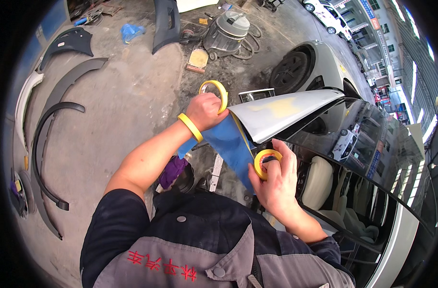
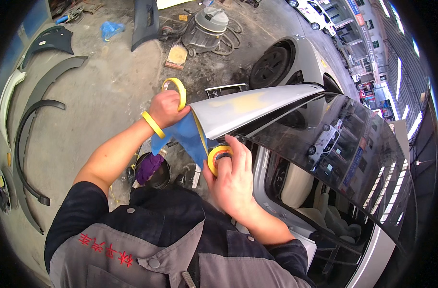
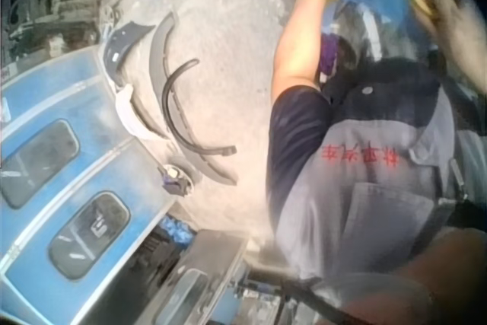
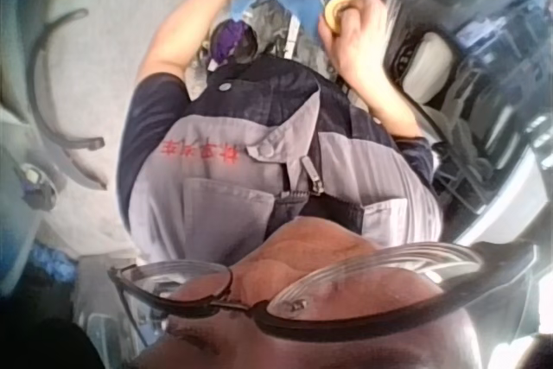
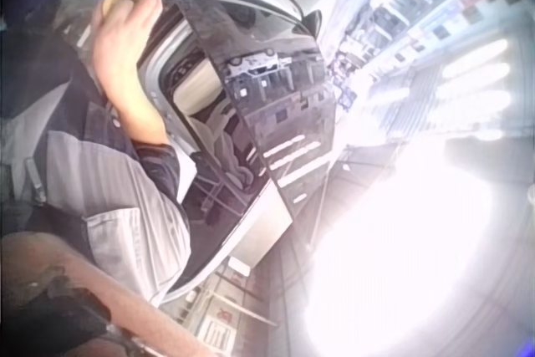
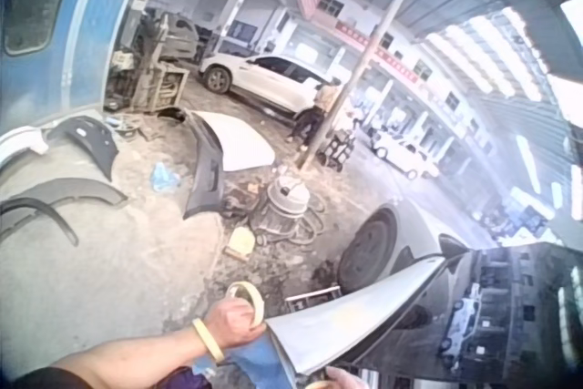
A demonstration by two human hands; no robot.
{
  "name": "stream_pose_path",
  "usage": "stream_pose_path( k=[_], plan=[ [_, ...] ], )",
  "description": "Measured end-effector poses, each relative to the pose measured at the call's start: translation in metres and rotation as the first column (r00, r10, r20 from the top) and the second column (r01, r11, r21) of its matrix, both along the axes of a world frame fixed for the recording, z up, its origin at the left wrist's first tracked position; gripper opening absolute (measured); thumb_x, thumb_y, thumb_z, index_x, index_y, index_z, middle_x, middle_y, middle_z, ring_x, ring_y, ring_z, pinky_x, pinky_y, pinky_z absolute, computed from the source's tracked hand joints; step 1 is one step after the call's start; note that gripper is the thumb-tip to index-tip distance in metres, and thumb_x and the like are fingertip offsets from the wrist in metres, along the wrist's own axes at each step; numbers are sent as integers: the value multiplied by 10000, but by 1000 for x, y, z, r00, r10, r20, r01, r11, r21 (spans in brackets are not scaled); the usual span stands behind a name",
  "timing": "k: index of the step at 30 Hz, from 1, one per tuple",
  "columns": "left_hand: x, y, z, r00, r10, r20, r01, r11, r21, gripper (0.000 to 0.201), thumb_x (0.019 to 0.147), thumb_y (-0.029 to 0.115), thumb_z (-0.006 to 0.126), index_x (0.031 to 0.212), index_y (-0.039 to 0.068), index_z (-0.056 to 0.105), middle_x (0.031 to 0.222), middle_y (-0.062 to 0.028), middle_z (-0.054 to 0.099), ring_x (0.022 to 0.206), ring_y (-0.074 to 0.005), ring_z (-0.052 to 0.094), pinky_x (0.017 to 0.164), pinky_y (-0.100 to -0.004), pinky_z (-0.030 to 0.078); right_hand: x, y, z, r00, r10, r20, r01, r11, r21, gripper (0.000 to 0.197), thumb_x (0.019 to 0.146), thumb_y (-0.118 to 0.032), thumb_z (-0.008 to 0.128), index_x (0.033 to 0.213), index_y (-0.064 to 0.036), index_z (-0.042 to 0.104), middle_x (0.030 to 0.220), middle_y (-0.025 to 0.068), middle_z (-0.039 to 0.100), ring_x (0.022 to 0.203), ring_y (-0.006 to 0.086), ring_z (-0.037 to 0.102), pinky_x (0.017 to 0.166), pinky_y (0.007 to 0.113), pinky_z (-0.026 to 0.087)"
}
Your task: The person applies blue masking film and yellow tape to the side and rear of a silver car in a workshop. They smooth the film along the body lines and secure it with tape, covering the windows and rear quarter panel.
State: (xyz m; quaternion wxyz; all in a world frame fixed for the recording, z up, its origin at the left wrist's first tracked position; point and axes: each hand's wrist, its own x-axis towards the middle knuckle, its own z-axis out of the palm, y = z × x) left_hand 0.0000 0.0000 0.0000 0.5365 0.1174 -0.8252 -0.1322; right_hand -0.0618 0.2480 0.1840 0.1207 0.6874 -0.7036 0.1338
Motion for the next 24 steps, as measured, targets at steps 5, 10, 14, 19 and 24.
stream_pose_path(
  k=[5,10,14,19,24],
  plan=[
    [5,3,16,999,-47,-18,47,998,-35,264,692,178,830,690,75,588,688,-80,578,662,-293,606,597,-418,506,3,-7,6,1000,20,10,-20,999,-32,338,761,-95,845,875,54,563,1312,283,509,1123,468,567,939,483,520],
    [15,7,38,995,-87,-55,81,992,-94,238,698,175,836,722,73,622,720,-76,591,663,-291,605,594,-412,505,0,-17,7,1000,-28,-12,26,992,-123,383,747,-114,885,883,0,545,1320,260,552,1102,409,612,897,448,539],
    [21,14,54,991,-119,-60,112,988,-109,231,699,162,839,733,69,629,726,-74,590,657,-287,602,574,-411,495,-4,-17,8,999,-40,-20,37,991,-129,389,744,-114,887,878,-1,540,1310,257,567,1104,405,613,901,449,539],
    [25,25,75,982,-169,-83,151,971,-186,220,697,135,838,748,72,634,745,-66,610,644,-267,595,558,-413,484,-5,-14,10,1000,-13,16,15,993,-118,364,765,-86,855,904,49,547,1311,293,541,1124,452,581,942,476,523],
    [31,37,92,965,-250,-75,225,942,-250,209,705,118,836,841,64,688,825,-64,671,702,-266,642,585,-397,502,-9,-14,8,1000,-4,11,5,991,-133,365,770,-100,855,910,46,551,1310,290,543,1118,449,587,938,472,527]
  ],
)
